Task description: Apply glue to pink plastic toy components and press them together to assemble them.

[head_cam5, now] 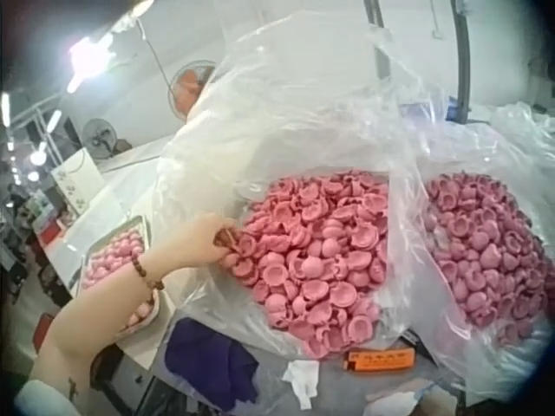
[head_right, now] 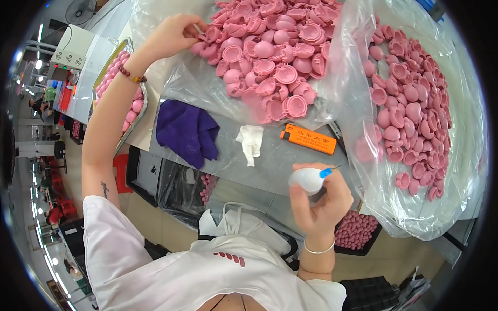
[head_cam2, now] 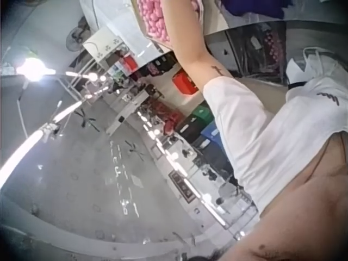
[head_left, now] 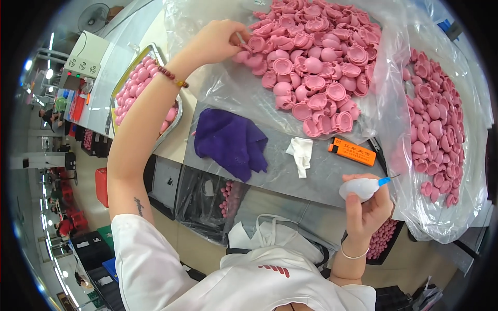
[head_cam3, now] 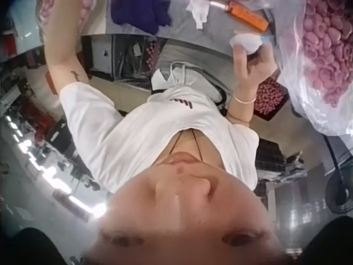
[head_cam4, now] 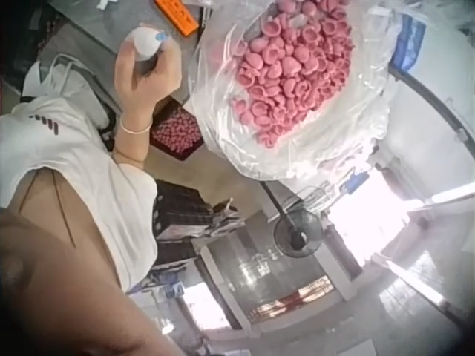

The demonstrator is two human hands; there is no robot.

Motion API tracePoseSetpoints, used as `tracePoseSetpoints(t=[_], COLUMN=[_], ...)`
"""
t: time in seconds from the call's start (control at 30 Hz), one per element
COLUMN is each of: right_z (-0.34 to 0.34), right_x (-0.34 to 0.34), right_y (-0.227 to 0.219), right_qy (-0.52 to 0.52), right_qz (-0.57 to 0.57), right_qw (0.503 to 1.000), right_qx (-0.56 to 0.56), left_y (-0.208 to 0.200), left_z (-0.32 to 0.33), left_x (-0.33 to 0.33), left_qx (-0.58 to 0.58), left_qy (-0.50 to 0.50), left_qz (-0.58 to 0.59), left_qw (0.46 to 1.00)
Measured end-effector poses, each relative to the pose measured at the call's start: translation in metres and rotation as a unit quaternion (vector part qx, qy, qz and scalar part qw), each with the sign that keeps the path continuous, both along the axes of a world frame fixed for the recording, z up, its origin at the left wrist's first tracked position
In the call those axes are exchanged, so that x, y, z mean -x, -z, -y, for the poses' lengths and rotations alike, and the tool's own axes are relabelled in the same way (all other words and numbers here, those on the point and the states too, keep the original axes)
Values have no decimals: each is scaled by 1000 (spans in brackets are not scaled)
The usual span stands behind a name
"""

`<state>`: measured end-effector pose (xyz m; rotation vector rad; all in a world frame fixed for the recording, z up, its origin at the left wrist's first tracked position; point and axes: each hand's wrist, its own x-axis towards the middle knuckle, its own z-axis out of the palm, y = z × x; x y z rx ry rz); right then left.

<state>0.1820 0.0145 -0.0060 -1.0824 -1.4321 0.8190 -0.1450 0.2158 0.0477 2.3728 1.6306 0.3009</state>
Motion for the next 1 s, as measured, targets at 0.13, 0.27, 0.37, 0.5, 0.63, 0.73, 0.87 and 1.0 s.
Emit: tracePoseSetpoints(t=[0.13, 0.27, 0.37, 0.5, 0.63, 0.73, 0.87, 1.0], right_z=[-3, 1, 0, 9, 22, 26, 30, 25], right_x=[-3, -7, -8, -1, 17, 24, 20, 14], right_y=[3, -2, 1, -10, -19, -16, -7, -4], right_qy=[-6, -65, -75, -73, -214, -234, -203, -212], right_qz=[46, 80, 46, -221, -334, -365, -377, -325], right_qw=[998, 995, 996, 970, 912, 899, 903, 921], right_qx=[-50, 13, 8, 69, 101, 71, 39, 28], left_y=[-5, -14, -29, -32, -1, 26, 39, 34], left_z=[24, 48, 69, 139, 193, 201, 219, 220], left_x=[-16, -30, -45, -89, -121, -131, -151, -159], left_qx=[-42, -25, -18, 9, 41, 99, 282, 342], left_qy=[-23, -39, -54, 58, 151, 137, 47, -19], left_qz=[78, 91, 236, 317, 403, 534, 736, 750], left_qw=[996, 995, 970, 947, 902, 828, 614, 566])
